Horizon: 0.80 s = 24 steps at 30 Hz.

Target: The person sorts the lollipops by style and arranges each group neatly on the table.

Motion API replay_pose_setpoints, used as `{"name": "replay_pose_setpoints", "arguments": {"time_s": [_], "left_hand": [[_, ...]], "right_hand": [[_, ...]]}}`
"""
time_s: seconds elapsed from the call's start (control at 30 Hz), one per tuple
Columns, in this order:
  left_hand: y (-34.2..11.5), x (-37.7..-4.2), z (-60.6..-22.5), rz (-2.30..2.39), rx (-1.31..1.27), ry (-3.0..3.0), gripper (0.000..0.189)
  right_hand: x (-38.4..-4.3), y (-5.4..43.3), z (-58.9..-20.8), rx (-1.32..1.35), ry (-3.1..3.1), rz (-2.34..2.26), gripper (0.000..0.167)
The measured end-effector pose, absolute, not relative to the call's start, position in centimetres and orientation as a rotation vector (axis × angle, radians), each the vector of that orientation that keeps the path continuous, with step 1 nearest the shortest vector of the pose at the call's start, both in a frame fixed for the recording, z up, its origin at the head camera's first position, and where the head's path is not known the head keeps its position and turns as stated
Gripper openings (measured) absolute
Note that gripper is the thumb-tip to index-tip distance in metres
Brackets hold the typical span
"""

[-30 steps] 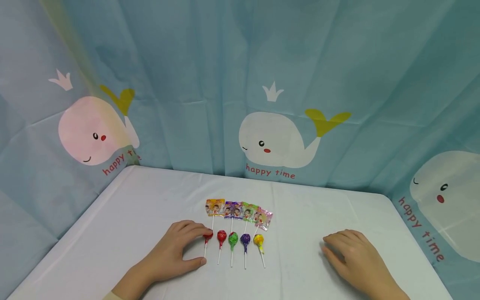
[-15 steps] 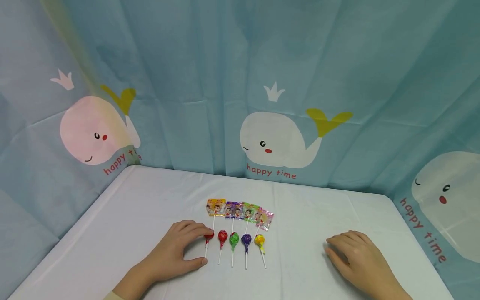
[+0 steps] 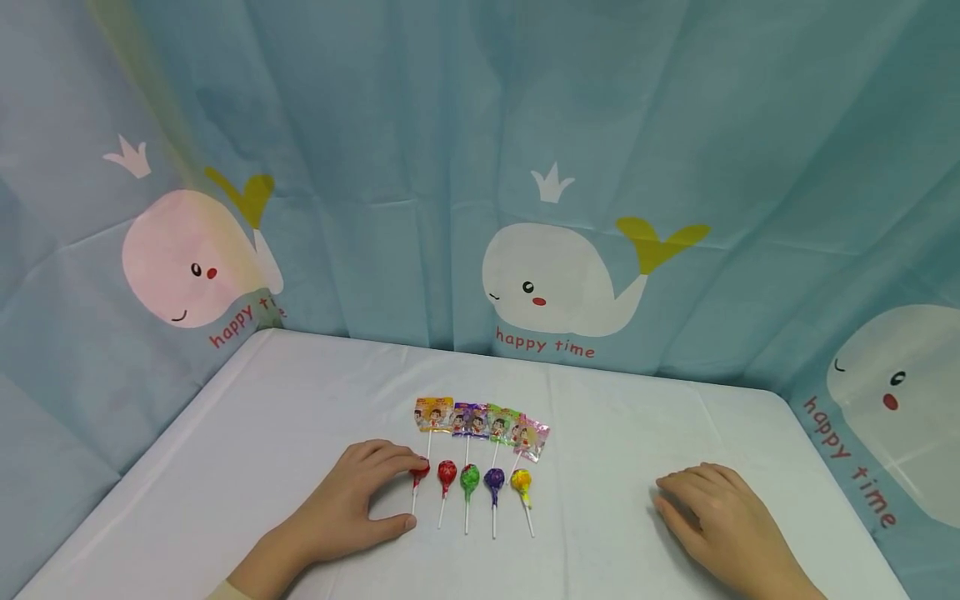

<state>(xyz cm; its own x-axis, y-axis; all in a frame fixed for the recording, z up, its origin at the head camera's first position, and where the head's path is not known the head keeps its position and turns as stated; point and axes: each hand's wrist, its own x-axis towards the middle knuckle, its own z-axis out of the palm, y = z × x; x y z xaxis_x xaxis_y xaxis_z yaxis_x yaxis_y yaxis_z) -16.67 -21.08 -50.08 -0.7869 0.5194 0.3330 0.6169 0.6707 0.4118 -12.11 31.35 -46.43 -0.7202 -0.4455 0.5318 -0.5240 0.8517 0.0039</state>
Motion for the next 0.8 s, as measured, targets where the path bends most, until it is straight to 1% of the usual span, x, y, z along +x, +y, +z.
{"name": "replay_pose_setpoints", "arguments": {"time_s": [0.8], "left_hand": [[-20.9,-16.7,-49.9,-0.776,-0.919,-2.711,0.064]], "right_hand": [[-11.5,32.5,-46.5,0.653,-2.514,0.166,0.027]]}}
